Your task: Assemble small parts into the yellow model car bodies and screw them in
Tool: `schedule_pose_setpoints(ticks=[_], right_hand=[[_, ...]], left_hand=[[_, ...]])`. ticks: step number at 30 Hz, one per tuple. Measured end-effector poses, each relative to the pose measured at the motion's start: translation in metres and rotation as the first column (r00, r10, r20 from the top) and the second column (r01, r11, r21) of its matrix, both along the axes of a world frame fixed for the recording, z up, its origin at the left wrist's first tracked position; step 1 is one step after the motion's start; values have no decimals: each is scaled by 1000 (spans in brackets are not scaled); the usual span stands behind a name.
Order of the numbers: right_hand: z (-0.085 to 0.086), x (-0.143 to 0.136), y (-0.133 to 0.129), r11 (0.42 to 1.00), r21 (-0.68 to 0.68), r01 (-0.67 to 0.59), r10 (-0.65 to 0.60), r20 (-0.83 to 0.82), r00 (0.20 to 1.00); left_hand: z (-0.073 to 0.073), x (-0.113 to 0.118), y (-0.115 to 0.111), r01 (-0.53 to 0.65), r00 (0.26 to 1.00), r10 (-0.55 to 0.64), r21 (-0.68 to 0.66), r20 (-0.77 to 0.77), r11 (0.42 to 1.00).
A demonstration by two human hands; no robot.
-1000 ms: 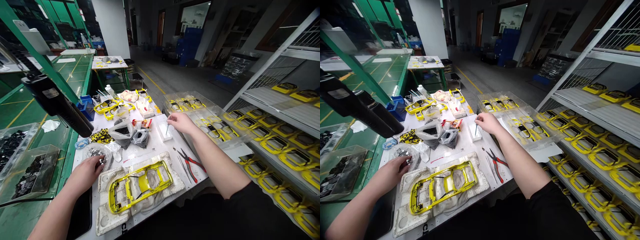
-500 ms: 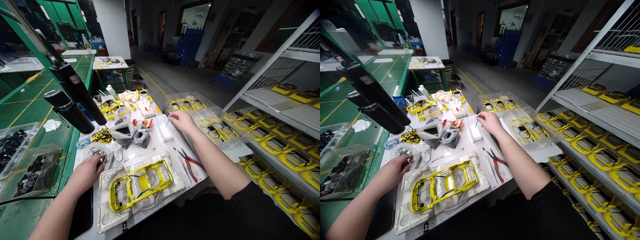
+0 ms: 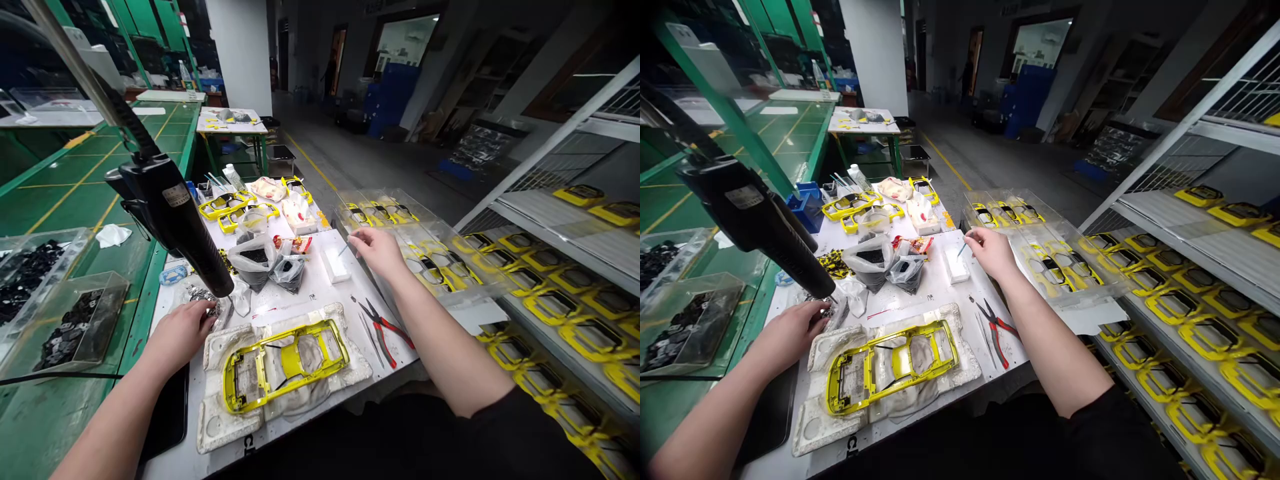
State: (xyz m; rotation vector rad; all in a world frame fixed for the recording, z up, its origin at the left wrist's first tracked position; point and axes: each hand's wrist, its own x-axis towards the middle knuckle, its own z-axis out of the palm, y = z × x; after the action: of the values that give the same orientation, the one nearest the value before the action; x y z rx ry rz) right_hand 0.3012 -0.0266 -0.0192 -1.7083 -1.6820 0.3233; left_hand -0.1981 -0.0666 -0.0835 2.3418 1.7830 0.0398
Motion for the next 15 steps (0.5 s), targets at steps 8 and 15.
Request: schedule_pose_setpoints(ticks=[8,15], right_hand=[[-10,-13,-30,988,116,102,-129,256,958],[-13,-19,-54,973,152,171,-223,464,857]], left_hand=[[5,6,-2,-6,998,7,3,-57,1000],[1,5,-3,6,999,-6,2,-33,1000]])
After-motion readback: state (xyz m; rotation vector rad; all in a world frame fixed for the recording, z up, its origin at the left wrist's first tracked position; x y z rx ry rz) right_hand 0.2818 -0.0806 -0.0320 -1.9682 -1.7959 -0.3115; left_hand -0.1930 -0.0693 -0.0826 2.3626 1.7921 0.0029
